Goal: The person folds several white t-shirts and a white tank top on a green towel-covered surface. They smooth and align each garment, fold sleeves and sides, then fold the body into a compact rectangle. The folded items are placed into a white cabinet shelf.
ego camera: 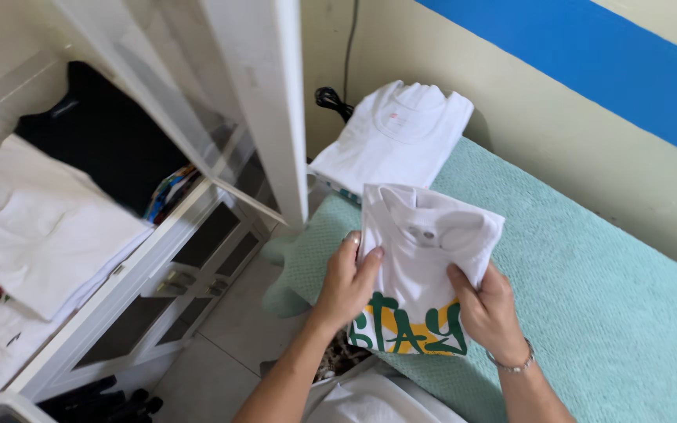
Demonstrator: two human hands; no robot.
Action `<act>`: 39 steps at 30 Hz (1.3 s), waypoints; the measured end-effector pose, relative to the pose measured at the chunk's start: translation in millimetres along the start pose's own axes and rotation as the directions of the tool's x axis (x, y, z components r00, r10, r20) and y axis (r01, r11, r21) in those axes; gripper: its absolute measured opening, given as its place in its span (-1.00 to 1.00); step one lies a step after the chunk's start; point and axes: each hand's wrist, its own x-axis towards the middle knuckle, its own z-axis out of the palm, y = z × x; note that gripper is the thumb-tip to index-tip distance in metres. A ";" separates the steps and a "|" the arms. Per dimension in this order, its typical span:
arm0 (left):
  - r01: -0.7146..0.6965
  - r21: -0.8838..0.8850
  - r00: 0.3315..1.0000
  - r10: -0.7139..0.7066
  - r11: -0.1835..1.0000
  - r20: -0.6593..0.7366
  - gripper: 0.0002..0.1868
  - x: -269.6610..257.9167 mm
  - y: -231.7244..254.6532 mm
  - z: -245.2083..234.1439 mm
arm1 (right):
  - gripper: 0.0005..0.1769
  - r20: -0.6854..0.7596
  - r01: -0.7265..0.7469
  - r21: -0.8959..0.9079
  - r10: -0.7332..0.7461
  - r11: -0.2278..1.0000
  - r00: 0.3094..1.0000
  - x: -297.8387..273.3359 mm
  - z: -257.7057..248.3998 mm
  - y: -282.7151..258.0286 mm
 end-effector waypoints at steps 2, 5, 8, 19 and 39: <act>-0.205 0.106 0.970 0.217 0.973 -0.114 -0.84 -29.0 16.0 -19.9 | -0.83 0.055 0.125 -0.001 -0.125 0.992 0.991 -0.3 8.0 -20.6; -0.250 0.134 0.908 0.280 0.959 -0.310 -0.82 -62.4 33.8 -61.8 | -0.84 0.192 0.335 0.075 -0.343 0.939 0.919 9.1 36.0 -57.7; -0.199 0.227 0.783 0.294 0.953 -0.549 -0.85 -89.9 39.5 -120.5 | -0.83 0.349 0.393 0.175 -0.430 0.903 0.833 23.7 101.9 -106.2; 0.464 0.493 0.290 0.399 0.736 -0.870 -0.80 -132.5 -3.5 -354.2 | -0.59 0.786 0.073 0.366 -0.350 0.928 0.509 44.6 411.7 -207.1; 0.893 0.125 -0.039 0.351 0.432 -0.936 -0.68 -130.4 -104.7 -547.9 | -0.32 0.711 0.629 0.288 -0.601 0.722 0.365 -22.2 617.5 -228.0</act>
